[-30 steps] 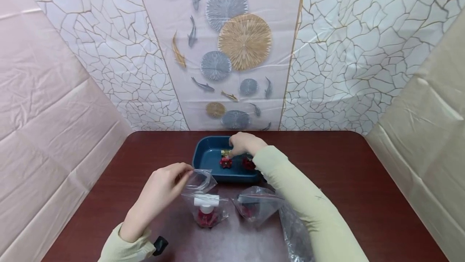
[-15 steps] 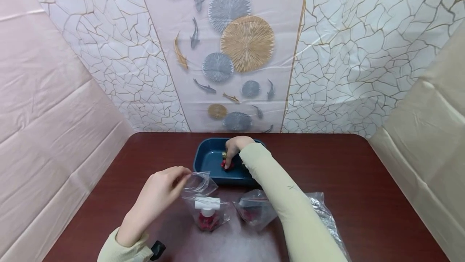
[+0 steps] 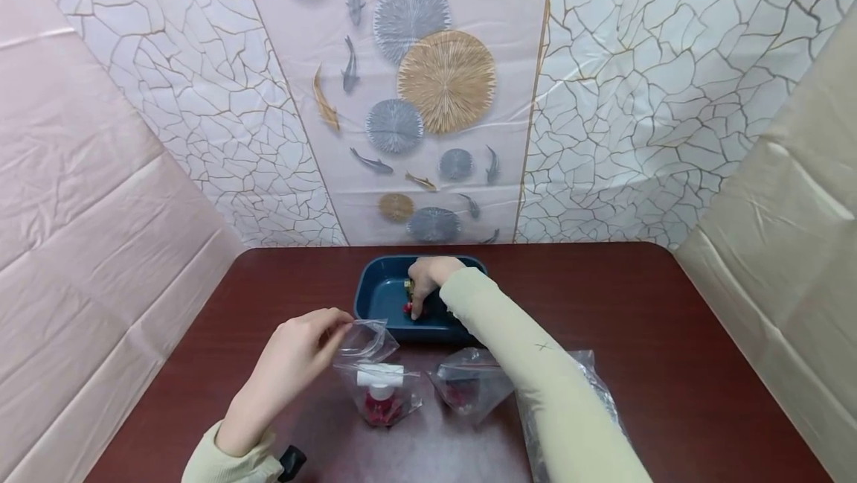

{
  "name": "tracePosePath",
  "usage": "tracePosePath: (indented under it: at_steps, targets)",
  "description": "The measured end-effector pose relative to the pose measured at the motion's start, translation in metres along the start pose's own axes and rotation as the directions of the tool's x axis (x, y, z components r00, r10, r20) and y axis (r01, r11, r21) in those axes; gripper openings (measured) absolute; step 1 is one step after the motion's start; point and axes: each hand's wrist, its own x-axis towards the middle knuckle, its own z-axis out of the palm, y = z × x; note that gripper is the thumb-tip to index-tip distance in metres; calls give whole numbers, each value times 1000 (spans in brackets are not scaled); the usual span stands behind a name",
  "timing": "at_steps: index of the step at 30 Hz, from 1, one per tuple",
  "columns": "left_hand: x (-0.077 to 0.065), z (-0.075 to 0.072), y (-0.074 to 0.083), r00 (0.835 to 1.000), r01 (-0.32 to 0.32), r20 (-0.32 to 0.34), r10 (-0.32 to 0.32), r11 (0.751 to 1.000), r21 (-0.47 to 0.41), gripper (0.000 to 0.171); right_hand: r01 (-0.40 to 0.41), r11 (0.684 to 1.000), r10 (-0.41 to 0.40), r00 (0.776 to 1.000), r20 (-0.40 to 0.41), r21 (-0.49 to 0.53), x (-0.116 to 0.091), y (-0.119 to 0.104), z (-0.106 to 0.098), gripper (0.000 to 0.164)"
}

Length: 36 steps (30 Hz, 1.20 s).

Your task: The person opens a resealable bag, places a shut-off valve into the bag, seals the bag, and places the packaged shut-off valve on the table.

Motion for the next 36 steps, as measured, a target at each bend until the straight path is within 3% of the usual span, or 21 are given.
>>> tracePosePath:
  at_steps: [3, 7, 11, 15, 19, 23, 29, 36]
  targets:
    - [0, 1, 0, 1000, -6, -4, 6, 1000, 1, 7, 1, 984, -17, 996, -88, -180, -5, -7, 7, 81]
    - [1, 2, 1, 1000, 3, 0, -3, 1000, 9, 8, -7, 935, -70, 976, -204, -354, -11, -15, 20, 89]
    - [1, 4, 2, 1000, 10, 11, -10, 1000, 13, 7, -4, 920, -121, 948, -294, -392, -19, -19, 31, 84]
    - [0, 7, 4, 1000, 11, 11, -11, 1000, 15, 6, 49, 913, -211, 907, -365, -405, -30, -19, 41, 60]
    - [-1, 8, 5, 1000, 7, 12, -7, 1000, 14, 6, 98, 920, -259, 878, -402, -379, -39, -20, 45, 38]
    - [0, 8, 5, 1000, 3, 13, -3, 1000, 12, 7, 106, 943, -234, 885, -403, -314, -42, -22, 45, 33]
    - [-3, 7, 7, 1000, 7, 13, -7, 1000, 7, 6, 122, 980, -172, 918, -357, -159, -39, -29, 42, 27]
    - [-4, 5, 7, 1000, 0, 5, 0, 1000, 10, 7, 167, 986, -159, 923, -350, -7, -38, -29, 38, 13]
